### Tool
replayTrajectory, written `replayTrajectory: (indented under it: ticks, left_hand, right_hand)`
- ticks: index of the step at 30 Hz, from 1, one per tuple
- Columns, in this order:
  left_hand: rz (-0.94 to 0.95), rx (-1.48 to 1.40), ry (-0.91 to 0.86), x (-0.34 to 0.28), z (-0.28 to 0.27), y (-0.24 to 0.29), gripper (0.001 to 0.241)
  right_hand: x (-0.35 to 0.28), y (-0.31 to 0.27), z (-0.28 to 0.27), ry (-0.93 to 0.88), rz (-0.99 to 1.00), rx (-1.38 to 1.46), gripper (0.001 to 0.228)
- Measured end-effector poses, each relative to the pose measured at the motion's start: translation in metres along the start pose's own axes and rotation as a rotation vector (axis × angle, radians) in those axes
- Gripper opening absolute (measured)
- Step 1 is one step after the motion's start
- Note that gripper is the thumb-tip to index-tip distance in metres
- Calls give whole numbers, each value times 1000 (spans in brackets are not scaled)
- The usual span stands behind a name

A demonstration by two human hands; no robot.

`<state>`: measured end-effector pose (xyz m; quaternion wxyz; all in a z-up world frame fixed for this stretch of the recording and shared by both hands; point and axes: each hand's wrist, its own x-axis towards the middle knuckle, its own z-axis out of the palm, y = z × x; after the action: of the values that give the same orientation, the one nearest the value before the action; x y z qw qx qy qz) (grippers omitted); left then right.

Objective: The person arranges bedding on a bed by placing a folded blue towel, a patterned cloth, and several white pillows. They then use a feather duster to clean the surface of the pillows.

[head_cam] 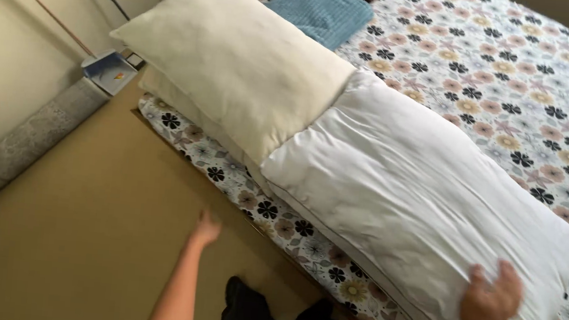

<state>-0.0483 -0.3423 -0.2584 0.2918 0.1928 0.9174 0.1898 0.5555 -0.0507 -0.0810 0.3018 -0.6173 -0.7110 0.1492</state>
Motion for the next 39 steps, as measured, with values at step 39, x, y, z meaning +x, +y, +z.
replayTrajectory:
  ticks: [39]
  left_hand:
    - [696, -43, 279, 395, -433, 193, 86]
  right_hand:
    - [121, -406, 320, -227, 669, 1052, 61]
